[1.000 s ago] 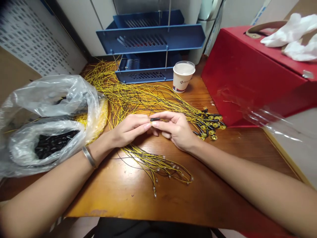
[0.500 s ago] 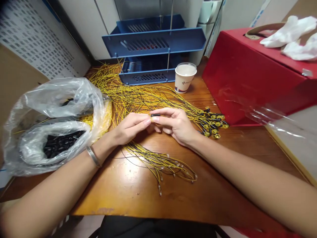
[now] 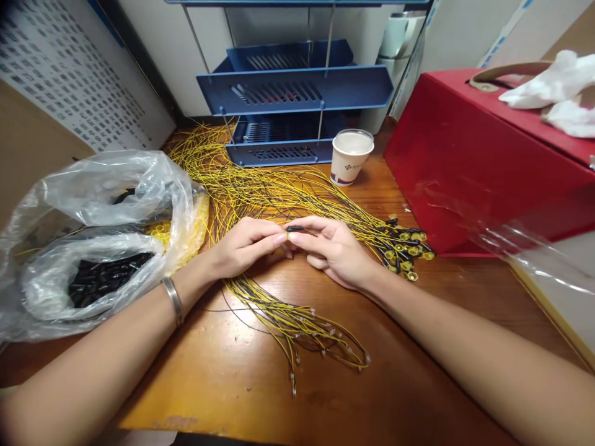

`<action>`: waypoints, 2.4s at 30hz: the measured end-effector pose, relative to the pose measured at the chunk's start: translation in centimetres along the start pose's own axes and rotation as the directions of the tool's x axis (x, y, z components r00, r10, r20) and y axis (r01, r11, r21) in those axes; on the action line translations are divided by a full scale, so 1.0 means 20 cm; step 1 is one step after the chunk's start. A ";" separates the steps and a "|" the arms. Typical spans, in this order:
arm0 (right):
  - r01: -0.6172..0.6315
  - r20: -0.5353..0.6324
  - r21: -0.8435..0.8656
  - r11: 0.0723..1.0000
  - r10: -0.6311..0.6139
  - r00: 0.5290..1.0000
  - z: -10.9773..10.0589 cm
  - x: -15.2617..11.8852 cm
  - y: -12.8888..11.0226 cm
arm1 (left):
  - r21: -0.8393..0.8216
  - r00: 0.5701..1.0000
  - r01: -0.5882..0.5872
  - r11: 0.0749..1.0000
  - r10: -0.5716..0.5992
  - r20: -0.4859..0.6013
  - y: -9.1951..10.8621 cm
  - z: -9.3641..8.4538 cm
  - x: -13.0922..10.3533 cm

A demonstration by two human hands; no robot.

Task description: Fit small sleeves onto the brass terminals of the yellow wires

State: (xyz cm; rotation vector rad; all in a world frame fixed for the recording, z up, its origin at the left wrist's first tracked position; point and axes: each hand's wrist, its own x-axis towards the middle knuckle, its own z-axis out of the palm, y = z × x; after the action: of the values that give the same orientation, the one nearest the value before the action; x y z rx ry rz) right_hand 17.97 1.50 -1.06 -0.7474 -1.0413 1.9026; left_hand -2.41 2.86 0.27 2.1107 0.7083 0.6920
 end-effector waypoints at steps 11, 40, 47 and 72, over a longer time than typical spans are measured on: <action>-0.002 -0.030 -0.036 0.999 0.001 1.000 0.01 -0.01 0.00 | 0.111 0.999 -0.044 0.993 0.045 -0.003 0.00 0.01 0.00; 0.091 -0.056 -0.077 0.993 -0.095 0.994 0.02 -0.01 0.01 | 0.006 0.998 -0.012 1.000 0.011 0.056 0.02 0.00 0.00; 0.074 -0.066 -0.089 0.993 -0.080 0.995 0.01 -0.01 0.01 | 0.029 0.998 -0.011 1.000 0.010 0.055 0.01 0.00 0.00; 0.064 -0.076 -0.026 0.998 -0.066 0.995 0.01 -0.01 0.00 | 0.156 0.996 -0.036 0.987 0.022 0.088 0.01 0.00 0.00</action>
State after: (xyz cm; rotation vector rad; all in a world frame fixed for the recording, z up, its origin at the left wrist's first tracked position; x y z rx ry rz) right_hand 17.81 1.28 -0.97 -0.7852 -1.0299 1.7954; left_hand -2.35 2.63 0.43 2.2840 0.7058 0.5734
